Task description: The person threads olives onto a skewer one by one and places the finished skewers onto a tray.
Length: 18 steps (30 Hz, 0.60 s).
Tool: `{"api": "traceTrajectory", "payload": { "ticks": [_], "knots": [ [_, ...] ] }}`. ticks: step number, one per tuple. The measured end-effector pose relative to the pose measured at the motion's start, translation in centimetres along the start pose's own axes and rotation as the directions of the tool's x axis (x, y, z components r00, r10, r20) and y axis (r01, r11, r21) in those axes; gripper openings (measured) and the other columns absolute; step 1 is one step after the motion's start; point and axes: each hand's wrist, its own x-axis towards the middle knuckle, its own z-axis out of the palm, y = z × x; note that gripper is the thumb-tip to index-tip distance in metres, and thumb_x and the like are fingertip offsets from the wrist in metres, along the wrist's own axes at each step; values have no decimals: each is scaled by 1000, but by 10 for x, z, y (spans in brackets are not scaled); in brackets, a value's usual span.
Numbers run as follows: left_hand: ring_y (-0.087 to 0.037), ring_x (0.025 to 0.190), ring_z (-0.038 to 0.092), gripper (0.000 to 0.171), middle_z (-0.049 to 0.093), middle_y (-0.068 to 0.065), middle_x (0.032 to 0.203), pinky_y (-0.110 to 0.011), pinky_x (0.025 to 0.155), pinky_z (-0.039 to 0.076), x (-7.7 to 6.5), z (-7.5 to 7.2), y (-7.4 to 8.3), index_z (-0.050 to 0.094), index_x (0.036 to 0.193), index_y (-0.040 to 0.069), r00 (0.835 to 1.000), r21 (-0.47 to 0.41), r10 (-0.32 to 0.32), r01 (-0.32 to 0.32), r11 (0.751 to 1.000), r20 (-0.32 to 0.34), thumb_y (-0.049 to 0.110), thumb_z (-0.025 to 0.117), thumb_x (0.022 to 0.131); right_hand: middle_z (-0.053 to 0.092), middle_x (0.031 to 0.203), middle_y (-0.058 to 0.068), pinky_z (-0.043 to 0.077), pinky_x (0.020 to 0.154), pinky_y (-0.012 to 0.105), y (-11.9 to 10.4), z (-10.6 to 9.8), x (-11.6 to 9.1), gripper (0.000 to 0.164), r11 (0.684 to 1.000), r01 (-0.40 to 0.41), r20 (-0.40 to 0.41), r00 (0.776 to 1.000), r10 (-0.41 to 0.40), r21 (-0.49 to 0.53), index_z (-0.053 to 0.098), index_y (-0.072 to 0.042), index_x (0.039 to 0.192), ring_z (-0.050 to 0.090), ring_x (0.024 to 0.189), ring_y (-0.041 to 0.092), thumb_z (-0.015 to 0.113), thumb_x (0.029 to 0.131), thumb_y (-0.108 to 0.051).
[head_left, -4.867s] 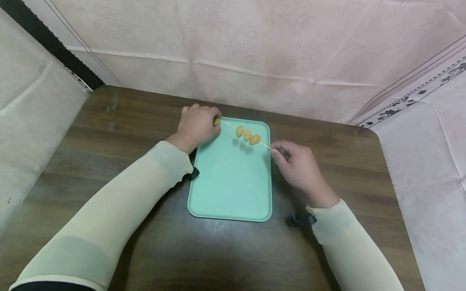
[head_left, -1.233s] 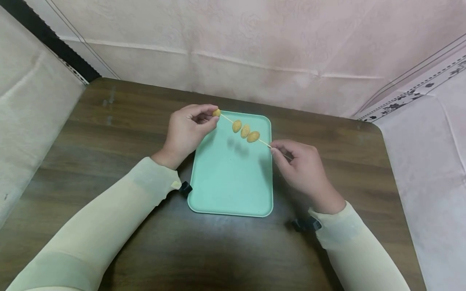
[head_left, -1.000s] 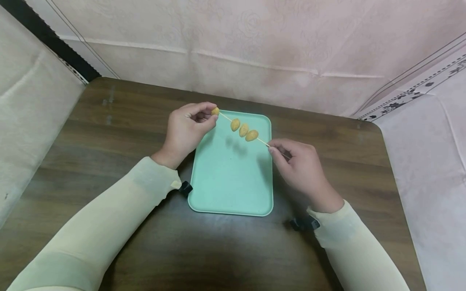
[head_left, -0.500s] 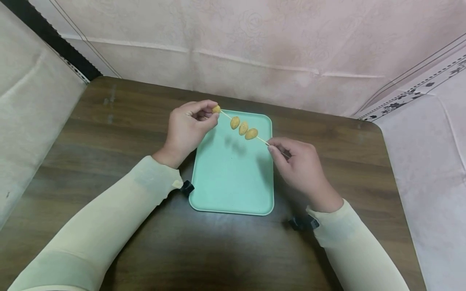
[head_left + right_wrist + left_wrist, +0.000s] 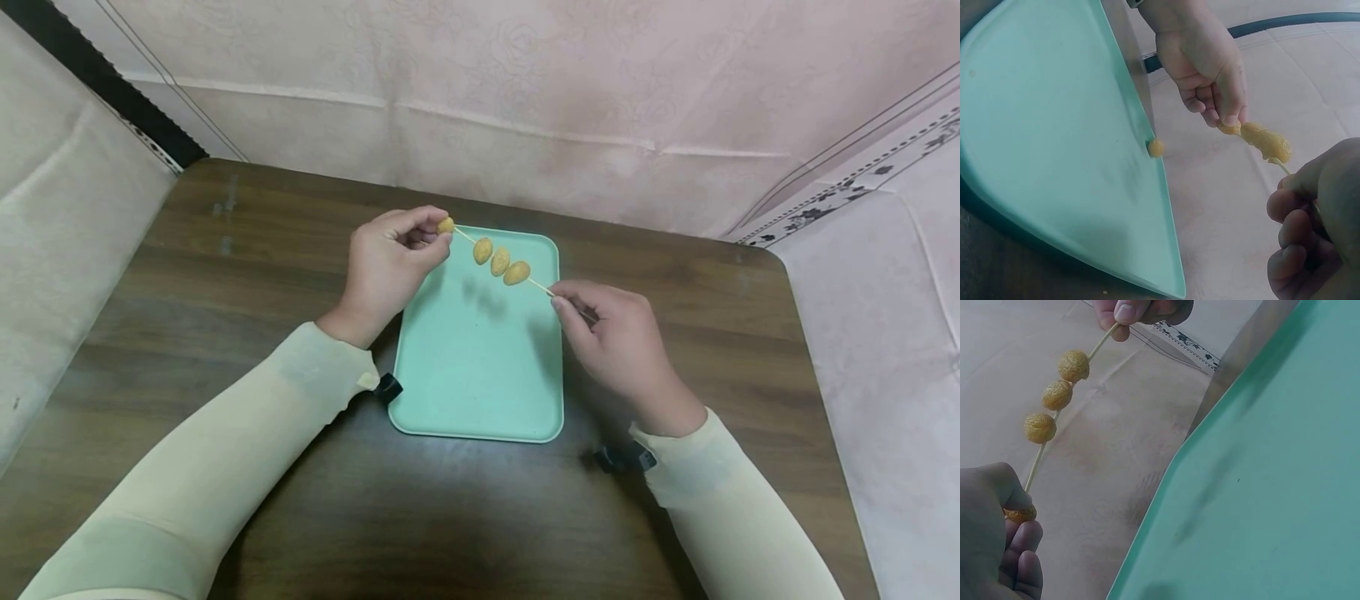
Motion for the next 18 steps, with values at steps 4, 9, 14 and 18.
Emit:
{"api": "traceTrajectory", "payload": {
  "ticks": [4,9,14,18],
  "knots": [
    [-11,94,72,19,79,-3,107,-19,84,62,-1,0,0,89,117,14,1000,2,-7,7,1000,-2,11,85,99,69,80,1,43,61,18,-1,-1,1,13,1000,6,-6,1000,-6,-3,86,-7,117,53,68,14,79,106,-12],
    [-10,97,72,20,79,-4,110,-19,87,62,0,-1,2,88,121,15,1000,13,-11,11,1000,1,14,85,101,69,80,1,43,63,18,-2,0,3,13,1000,25,-5,1000,-25,-11,85,-6,116,54,69,13,79,106,-11],
    [-8,103,73,31,77,-1,118,-19,91,61,1,-4,5,84,133,19,1000,45,-9,9,999,11,20,86,103,69,79,0,43,62,21,-3,1,5,12,1000,-3,-3,1000,3,-17,84,-7,116,54,68,14,78,107,-12],
    [-8,105,74,34,75,-1,123,-19,93,62,1,-4,6,83,137,20,1000,56,-18,16,998,23,24,86,103,72,80,0,45,62,23,-3,2,5,11,999,-48,-12,999,48,-20,83,-8,115,54,68,15,77,107,-12]
  ]
}}
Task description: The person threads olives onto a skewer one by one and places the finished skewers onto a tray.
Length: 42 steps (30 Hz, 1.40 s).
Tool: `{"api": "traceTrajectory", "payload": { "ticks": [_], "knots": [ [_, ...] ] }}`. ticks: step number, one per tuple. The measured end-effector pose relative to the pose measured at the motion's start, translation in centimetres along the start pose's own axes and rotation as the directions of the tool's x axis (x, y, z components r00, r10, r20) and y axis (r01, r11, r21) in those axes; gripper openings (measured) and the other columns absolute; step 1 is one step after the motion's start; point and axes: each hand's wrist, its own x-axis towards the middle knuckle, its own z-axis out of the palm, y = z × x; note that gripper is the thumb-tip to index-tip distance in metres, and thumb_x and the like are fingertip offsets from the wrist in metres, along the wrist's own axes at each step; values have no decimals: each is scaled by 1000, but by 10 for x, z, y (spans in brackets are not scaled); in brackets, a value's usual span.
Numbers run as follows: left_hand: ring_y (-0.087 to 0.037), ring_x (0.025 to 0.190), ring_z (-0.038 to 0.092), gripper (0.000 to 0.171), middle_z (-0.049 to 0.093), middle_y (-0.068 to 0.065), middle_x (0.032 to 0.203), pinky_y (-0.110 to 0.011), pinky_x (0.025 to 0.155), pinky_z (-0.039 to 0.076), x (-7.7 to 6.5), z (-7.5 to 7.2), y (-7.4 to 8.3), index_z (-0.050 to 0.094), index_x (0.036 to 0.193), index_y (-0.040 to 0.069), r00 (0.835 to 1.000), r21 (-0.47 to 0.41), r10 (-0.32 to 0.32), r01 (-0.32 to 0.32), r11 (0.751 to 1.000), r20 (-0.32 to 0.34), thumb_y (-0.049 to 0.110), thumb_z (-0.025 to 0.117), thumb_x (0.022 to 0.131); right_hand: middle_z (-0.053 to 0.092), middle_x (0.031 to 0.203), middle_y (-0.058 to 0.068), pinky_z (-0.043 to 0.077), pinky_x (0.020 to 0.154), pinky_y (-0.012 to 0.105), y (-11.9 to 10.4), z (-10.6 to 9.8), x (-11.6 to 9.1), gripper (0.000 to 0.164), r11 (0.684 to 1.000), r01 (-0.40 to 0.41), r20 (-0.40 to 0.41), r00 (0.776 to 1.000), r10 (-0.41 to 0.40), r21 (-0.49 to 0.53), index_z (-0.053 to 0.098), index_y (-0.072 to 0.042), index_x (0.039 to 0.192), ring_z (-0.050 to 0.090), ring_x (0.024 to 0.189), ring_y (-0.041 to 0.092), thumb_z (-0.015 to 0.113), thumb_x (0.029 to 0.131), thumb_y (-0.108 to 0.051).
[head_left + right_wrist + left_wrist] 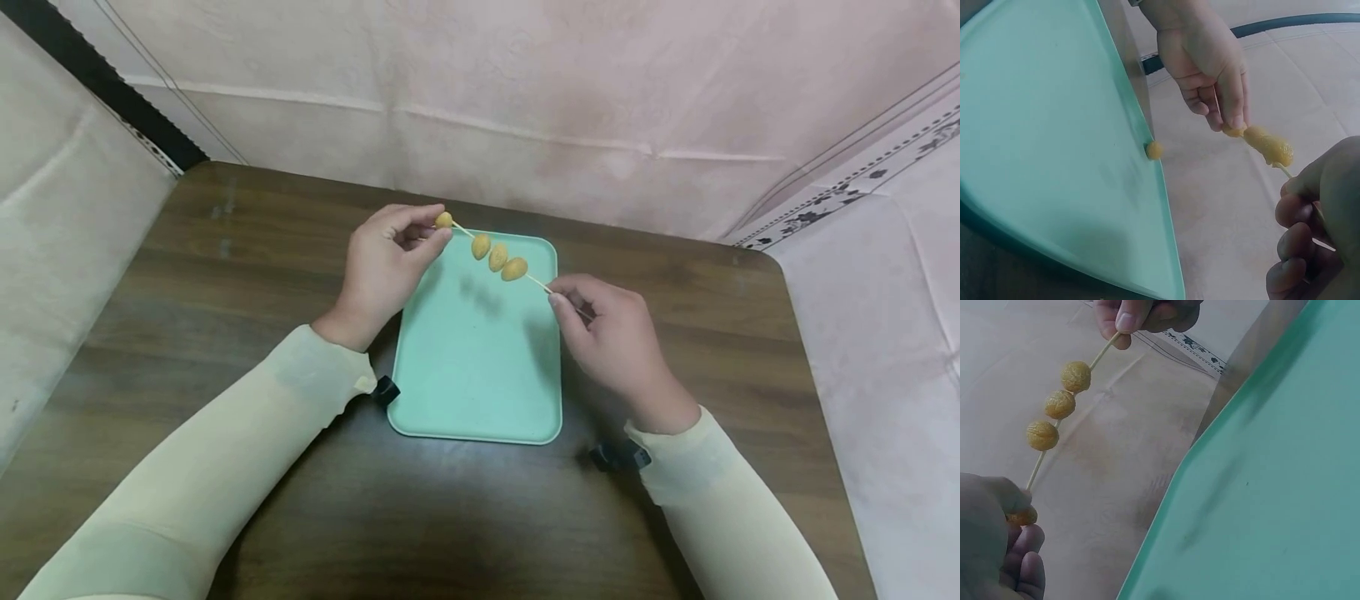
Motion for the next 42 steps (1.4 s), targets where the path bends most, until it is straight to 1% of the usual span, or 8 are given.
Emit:
{"api": "traceTrajectory", "payload": {
  "ticks": [3,9,13,17,23,31,36,42],
  "knots": [
    [-8,105,76,32,79,1,124,-20,92,62,-1,0,-2,84,134,21,1000,5,-14,14,1000,-3,26,87,103,72,81,0,45,62,24,-1,1,-1,12,1000,-24,13,1000,24,5,83,-8,116,55,68,16,77,107,-12],
    [-9,111,78,34,83,1,125,-22,97,64,-2,2,-4,83,135,20,997,-51,-73,72,996,-3,30,86,103,72,81,0,46,61,25,-4,2,-3,12,999,-46,28,999,45,19,83,-8,117,55,69,16,77,107,-12],
    [-8,112,78,32,84,2,124,-23,97,65,-3,3,-5,84,133,20,996,-36,-86,86,996,0,33,85,104,72,81,0,46,61,26,-4,3,-4,12,999,-43,30,999,42,20,83,-9,118,55,69,16,78,107,-13],
    [-8,114,78,32,84,2,126,-24,99,65,-4,4,-5,83,134,20,996,-31,-88,88,996,8,32,85,104,72,81,-1,46,61,27,-4,3,-5,13,999,-43,32,999,42,21,83,-8,118,55,68,16,78,107,-13],
    [-10,116,79,34,83,0,128,-24,100,65,-4,5,-6,82,135,16,998,-56,-67,67,996,2,26,87,103,71,80,-1,46,60,27,-4,3,-5,13,999,-44,32,999,43,28,83,-9,118,54,68,16,78,107,-13],
    [-9,109,80,28,85,0,124,-22,96,65,-4,4,-5,84,128,16,1000,-50,-19,17,999,-24,26,87,103,71,81,0,46,59,26,-4,2,-4,11,999,-38,28,999,37,32,83,-8,116,55,68,16,78,106,-12],
    [-8,105,80,28,85,1,121,-20,92,64,-8,7,-10,85,129,17,999,-24,20,-21,1000,-41,27,87,103,69,80,1,45,58,26,-4,0,-4,11,999,-30,22,999,30,18,83,-7,115,53,67,17,78,106,-12],
    [-10,105,82,28,86,0,120,-20,92,65,-11,9,-13,86,128,16,997,-38,54,-56,998,-62,25,87,102,68,80,2,43,59,23,-4,-1,-3,11,999,-23,16,1000,22,23,84,-7,114,53,67,17,79,106,-11]
  ]
}}
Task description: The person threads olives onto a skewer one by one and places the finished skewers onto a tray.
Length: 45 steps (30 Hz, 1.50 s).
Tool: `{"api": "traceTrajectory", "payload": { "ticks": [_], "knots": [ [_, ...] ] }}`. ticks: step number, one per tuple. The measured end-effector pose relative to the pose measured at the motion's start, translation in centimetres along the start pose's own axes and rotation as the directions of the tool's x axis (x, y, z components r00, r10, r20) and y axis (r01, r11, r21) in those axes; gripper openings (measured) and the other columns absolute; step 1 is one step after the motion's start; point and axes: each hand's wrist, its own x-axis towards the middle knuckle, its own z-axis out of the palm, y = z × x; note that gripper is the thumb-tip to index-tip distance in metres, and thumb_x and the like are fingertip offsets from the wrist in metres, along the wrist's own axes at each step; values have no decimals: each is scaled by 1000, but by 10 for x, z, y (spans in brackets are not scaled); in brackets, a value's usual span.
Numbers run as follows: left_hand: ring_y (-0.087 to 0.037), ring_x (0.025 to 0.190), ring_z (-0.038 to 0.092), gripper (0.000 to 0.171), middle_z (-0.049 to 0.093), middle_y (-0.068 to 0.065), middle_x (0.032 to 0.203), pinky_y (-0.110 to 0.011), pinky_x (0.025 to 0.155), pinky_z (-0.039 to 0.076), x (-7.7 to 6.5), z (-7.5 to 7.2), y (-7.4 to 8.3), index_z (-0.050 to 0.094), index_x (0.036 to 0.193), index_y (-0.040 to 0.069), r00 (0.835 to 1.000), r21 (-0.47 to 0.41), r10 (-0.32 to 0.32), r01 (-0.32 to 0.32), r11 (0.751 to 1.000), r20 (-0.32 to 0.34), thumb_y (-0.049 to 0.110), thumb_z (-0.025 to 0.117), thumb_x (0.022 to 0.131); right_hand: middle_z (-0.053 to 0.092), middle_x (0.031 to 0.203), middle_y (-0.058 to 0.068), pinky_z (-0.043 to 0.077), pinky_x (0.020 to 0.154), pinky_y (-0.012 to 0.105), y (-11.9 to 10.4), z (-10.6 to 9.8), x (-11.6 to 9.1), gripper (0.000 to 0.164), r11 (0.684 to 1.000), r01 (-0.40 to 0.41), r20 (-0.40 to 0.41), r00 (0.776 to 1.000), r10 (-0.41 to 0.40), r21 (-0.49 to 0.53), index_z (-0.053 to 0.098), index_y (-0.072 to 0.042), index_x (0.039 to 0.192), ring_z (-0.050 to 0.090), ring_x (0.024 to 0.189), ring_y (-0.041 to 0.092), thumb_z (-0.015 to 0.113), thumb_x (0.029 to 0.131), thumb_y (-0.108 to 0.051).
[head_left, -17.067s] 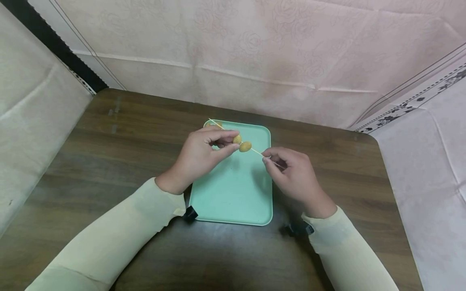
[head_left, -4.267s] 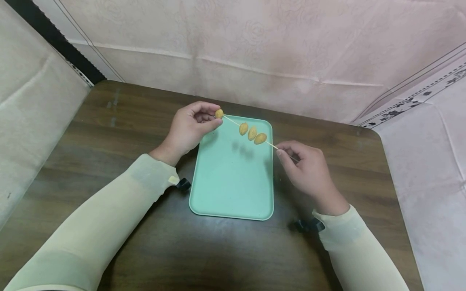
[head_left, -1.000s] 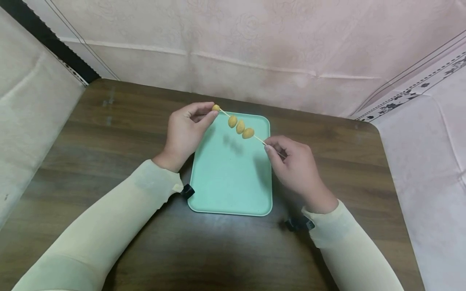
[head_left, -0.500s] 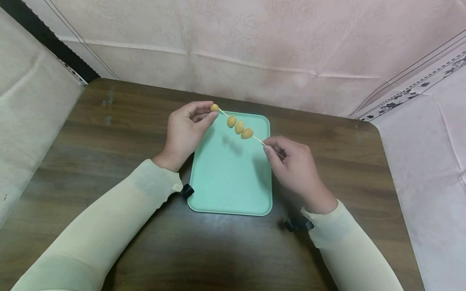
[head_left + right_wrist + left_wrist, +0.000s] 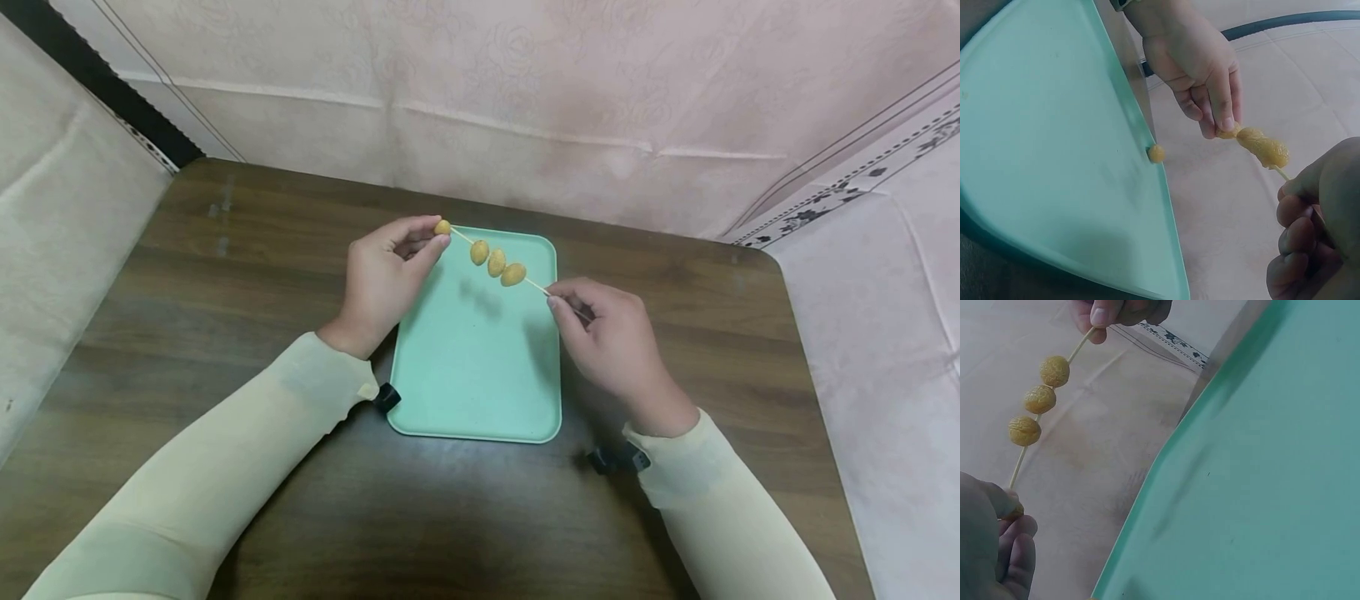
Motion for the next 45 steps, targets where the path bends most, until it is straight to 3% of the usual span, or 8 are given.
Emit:
{"api": "traceTrajectory", "payload": {
  "ticks": [13,23,31,45],
  "knots": [
    [-13,106,84,26,87,-2,121,-21,93,66,-4,4,0,87,125,13,999,-57,41,-41,998,1,20,89,100,65,77,1,43,59,23,0,4,1,12,999,12,16,1000,-12,39,86,-8,115,52,68,16,78,107,-12],
    [-14,104,84,28,87,-3,122,-21,93,66,-3,4,9,87,126,10,996,-39,86,-85,996,23,17,89,100,67,79,0,43,60,22,3,3,1,12,999,10,6,1000,-10,40,86,-11,117,52,68,16,78,107,-13],
    [-13,100,83,29,87,-2,119,-20,92,64,-5,4,13,86,129,12,988,25,141,-142,989,58,21,88,102,65,77,0,41,60,22,4,2,1,13,999,7,-13,1000,-6,37,86,-9,117,51,67,15,78,107,-12],
    [-11,104,83,31,86,-3,122,-25,95,66,-7,7,14,84,133,12,985,29,155,-158,987,75,20,86,103,66,78,1,41,60,22,2,1,1,13,999,4,-13,1000,-4,35,86,-9,116,52,67,16,78,106,-11]
  ]
}}
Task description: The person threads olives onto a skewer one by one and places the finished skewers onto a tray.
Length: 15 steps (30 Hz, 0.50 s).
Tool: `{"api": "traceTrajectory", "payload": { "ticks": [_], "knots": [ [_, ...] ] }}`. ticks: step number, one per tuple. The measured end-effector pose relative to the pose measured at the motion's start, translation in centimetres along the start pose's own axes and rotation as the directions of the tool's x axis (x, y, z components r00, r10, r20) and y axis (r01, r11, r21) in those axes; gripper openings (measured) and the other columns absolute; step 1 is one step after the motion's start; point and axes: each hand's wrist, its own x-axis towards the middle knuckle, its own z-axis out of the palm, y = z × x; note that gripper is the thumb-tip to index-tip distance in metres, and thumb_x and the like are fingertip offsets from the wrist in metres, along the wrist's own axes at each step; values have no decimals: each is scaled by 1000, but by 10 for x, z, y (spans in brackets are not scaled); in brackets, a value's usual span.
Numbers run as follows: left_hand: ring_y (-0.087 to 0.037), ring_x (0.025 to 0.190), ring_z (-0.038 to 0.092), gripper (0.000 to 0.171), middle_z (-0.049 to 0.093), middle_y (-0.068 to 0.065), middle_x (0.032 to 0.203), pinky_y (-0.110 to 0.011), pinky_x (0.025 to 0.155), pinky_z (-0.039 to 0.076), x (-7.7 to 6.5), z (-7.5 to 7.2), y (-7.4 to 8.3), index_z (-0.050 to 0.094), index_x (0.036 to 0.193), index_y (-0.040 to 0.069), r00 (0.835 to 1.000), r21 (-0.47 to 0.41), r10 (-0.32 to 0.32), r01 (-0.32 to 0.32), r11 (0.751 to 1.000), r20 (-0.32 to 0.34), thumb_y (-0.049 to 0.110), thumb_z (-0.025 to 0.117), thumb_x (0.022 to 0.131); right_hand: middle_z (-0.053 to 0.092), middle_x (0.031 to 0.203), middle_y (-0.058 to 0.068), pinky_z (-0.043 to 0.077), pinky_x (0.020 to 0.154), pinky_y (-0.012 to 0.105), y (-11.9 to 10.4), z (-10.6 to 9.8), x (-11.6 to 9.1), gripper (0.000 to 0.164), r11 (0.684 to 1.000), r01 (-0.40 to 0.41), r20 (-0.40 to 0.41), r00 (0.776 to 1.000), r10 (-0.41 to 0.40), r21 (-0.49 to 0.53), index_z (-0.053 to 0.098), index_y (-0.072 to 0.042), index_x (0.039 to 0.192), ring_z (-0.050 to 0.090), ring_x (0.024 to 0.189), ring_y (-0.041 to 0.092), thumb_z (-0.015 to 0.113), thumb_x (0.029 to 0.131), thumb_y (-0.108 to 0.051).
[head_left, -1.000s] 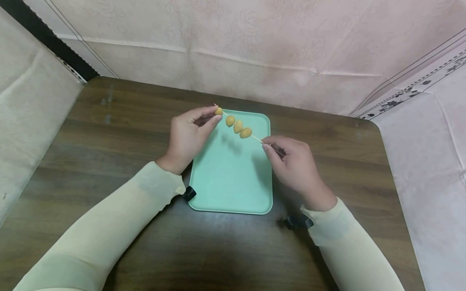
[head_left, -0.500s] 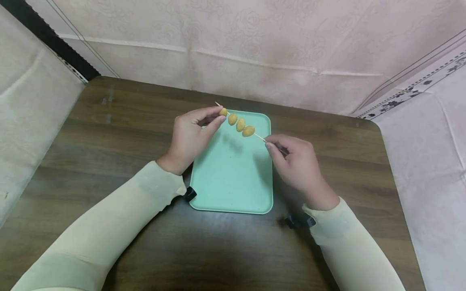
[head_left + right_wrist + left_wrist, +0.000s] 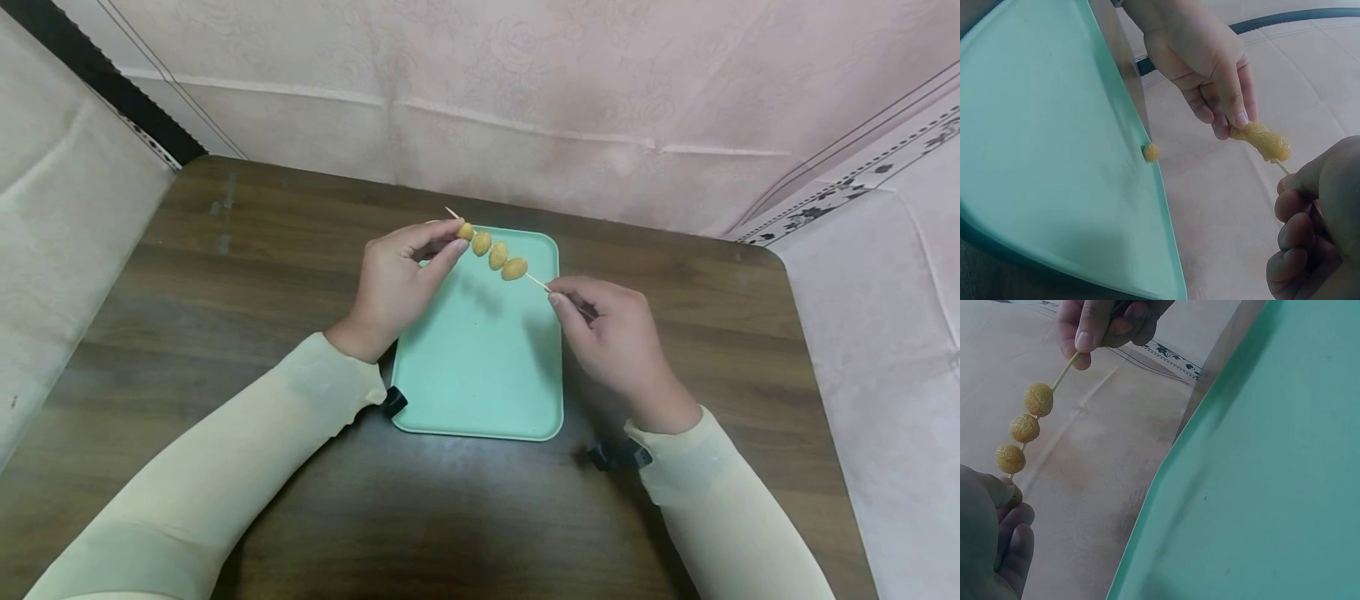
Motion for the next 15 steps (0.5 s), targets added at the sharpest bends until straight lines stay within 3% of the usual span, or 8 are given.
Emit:
{"api": "traceTrajectory", "payload": {
  "ticks": [9,15],
  "knots": [
    [-14,102,83,30,86,-3,121,-28,95,67,0,3,1,84,134,13,999,6,50,-51,999,13,18,84,104,63,76,1,41,59,23,1,-1,-1,13,1000,-18,0,1000,18,-8,86,-9,116,51,67,16,77,107,-12],
    [-15,105,83,35,85,-5,123,-34,98,68,4,-1,3,81,138,11,994,55,76,-81,995,77,13,84,103,64,77,2,42,57,24,4,-1,-2,15,998,-53,-9,999,53,-15,85,-10,119,52,67,18,75,109,-15]
  ]
}}
